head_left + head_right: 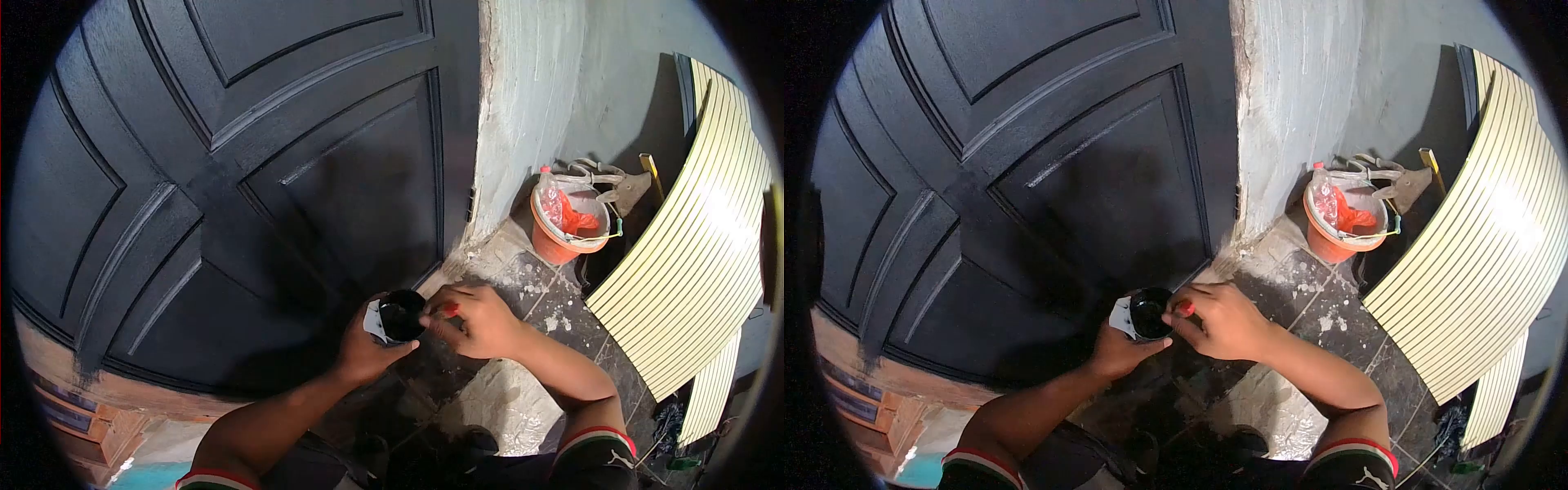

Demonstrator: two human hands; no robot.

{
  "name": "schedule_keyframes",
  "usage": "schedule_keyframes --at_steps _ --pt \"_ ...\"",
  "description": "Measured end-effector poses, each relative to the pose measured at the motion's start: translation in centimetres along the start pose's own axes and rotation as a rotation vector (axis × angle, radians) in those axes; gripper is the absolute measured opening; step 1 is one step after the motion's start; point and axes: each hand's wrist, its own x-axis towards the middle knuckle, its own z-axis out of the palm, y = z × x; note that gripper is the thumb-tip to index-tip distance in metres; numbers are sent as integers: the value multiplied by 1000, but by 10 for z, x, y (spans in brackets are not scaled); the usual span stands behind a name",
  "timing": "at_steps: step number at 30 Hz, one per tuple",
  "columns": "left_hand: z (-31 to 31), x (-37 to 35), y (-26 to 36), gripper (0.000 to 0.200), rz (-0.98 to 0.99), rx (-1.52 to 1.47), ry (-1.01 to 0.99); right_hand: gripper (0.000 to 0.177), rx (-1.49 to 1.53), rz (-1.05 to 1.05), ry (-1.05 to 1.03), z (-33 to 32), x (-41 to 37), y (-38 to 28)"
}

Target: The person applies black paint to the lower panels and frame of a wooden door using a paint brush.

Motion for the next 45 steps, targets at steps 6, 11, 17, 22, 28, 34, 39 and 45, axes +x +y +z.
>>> schedule_keyframes --at_steps 6,11,17,22,28,34,39,45 --pt "0 -2 2 84 -17 -12 9 11 55 -54 22 0 0 1" --pt "-1 -1 3 85 -40 32 12 10 31 17 21 -5 0 -7" --pt "-2 -1 5 81 -27 98 19 11 70 9 161 5 -11 1" --pt "-2 0 -3 77 -41 -43 -5 13 -128 111 584 -28 -7 13" --pt "-7 0 -6 79 -70 73 -19 20 -375 229 827 -58 19 109" --pt "0 -3 -19 83 -82 59 -16 25 -577 279 802 -60 47 160" --pt "-3 -2 -2 79 -75 -10 -50 26 -591 169 745 -50 59 192" --pt "-8 0 2 86 -78 27 -96 26 -603 171 690 -48 67 188"
